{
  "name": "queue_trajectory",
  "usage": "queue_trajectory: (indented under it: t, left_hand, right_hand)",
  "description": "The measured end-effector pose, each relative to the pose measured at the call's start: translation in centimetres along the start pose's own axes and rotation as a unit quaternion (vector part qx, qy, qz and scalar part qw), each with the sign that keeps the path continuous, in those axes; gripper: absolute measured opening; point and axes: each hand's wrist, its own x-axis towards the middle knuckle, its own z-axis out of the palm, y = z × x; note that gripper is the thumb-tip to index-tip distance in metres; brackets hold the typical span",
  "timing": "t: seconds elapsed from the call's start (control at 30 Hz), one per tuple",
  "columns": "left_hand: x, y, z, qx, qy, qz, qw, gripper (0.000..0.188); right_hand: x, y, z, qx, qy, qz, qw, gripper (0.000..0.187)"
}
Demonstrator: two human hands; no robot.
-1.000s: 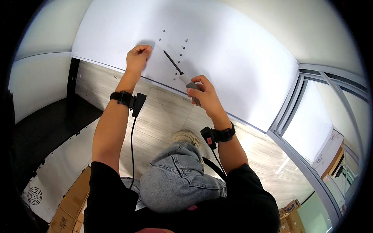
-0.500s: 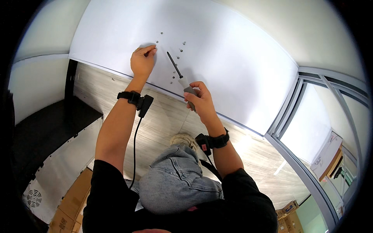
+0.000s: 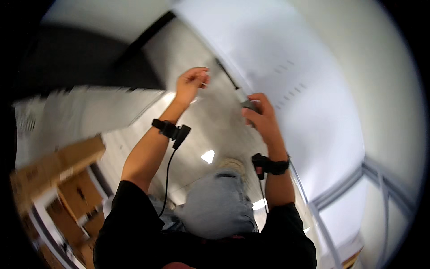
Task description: The person uses a screwdriver to remove screws from a black plastic cover on a white appliance. They then remove the cover and proceed to unscrew fasteners from the metal back panel of the appliance.
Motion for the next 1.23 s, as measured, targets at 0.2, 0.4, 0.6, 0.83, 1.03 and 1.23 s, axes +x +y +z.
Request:
queue_trajectory:
  t: [0.2, 0.4, 0.6, 0.83, 1.03, 1.23]
  left_hand:
    - [-10.0, 7.1, -11.9, -0.036, 0.010, -0.012, 0.999, 0.031]
    - [-23.0, 11.0, -20.3, -0.111, 0.038, 0.020, 0.993, 0.035]
    - [-28.3, 14.9, -28.8, -0.163, 0.028, 0.061, 0.984, 0.034]
    - [-30.0, 15.8, -35.4, -0.324, -0.002, 0.114, 0.939, 0.026]
    - [-30.2, 13.7, -42.5, -0.330, -0.078, 0.109, 0.934, 0.025]
    - [-29.2, 12.4, -42.9, -0.295, -0.051, 0.099, 0.949, 0.032]
  right_hand:
    - [0.3, -4.9, 11.5, -0.119, -0.154, -0.046, 0.980, 0.029]
    - [-7.7, -7.4, 22.3, -0.235, -0.269, -0.079, 0.931, 0.028]
    - [-12.7, -10.2, 33.8, -0.309, -0.289, -0.107, 0.900, 0.029]
    - [-18.2, -10.7, 44.3, -0.327, -0.263, -0.039, 0.907, 0.038]
    - [-19.6, -4.9, 52.4, -0.240, -0.243, -0.015, 0.940, 0.036]
    - [-19.3, 1.0, 54.1, -0.041, -0.193, 0.017, 0.980, 0.043]
